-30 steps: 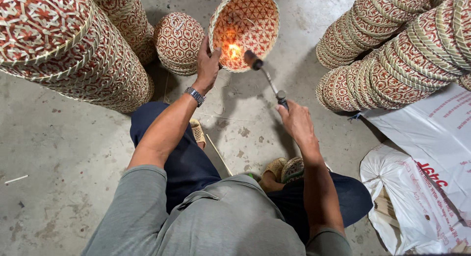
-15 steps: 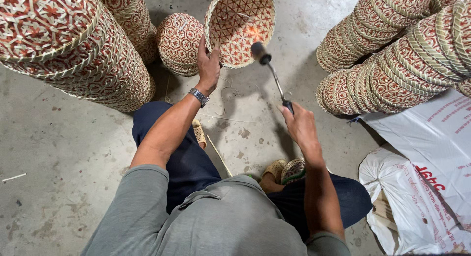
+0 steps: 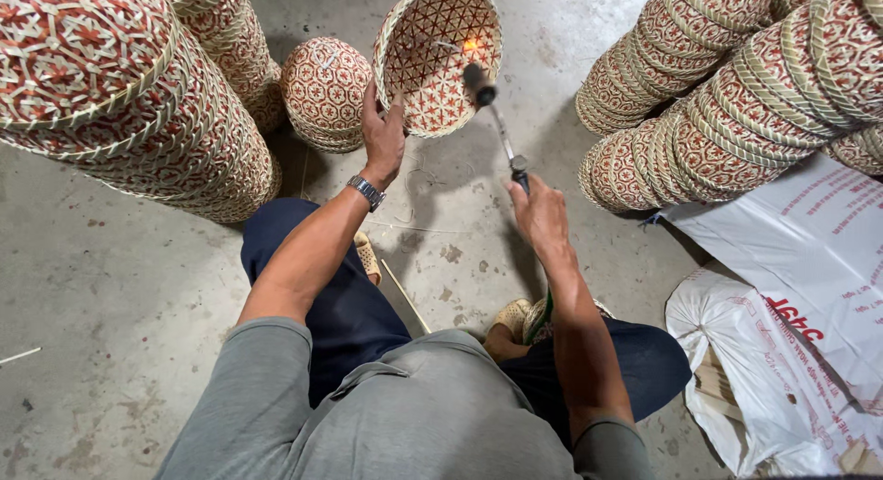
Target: The person uses a handheld blowtorch to apply heat to the interior and exterior surfaces of woven baskets. They rotate each basket to cover different areas and then place the treated basket onto a stack.
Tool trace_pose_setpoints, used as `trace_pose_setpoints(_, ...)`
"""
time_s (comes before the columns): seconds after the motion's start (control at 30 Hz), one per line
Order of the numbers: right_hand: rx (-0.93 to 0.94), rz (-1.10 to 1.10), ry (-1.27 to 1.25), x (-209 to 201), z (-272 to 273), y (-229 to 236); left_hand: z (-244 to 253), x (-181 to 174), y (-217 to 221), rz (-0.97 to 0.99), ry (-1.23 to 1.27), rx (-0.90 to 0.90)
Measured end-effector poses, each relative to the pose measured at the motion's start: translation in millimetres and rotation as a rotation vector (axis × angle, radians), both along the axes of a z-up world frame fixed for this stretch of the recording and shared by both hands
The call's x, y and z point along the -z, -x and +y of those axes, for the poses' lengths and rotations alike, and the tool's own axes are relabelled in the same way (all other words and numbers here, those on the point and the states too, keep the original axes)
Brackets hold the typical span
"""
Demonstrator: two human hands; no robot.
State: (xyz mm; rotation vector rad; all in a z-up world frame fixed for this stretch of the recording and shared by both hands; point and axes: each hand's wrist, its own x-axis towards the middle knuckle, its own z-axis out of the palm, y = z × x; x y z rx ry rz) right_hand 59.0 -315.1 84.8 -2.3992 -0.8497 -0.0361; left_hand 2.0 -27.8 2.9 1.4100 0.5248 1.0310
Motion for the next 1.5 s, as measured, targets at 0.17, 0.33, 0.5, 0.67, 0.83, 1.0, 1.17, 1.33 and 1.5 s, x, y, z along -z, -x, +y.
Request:
trace_pose_setpoints(0.17,0.037,0.178,0.118,-13,-14,11,15,19,-3,0.007,0.014,-0.011)
trace_pose_setpoints(0.33,0.03,0.242,0.074,-43,-46,28,28,20,-6,0.012,0.17,-0.037)
trace_pose_setpoints(0.5,0.055,0.305,-0.01,-48,-55,38,29,11,-9,-0.052,0.361,-0.007)
trace_pose_setpoints(0.67,-0.048,0.308,0.094,-46,-59,33,39,22,-9,-0.037,0.293,-0.032)
trace_pose_setpoints(0.83,0.057,0.347,0.027,-43,-57,20,54,43,-6,0.02,0.231,-0.056)
trace_pose_setpoints(1.0,-0.001,0.323,0.036,-43,-69,4,58,35,-2,0.188,0.138,-0.136)
trace_pose_setpoints(1.17,-0.034,0.397,0.02,-41,-77,-7,58,20,4,0.221,0.058,-0.105)
trace_pose_setpoints(1.33,0.031,0.534,-0.038,-57,-81,-5,54,9,8,0.173,0.057,-0.028)
trace_pose_setpoints(1.5,0.06,0.571,-0.015,-66,-81,-3,57,3,6,0.386,-0.115,-0.097)
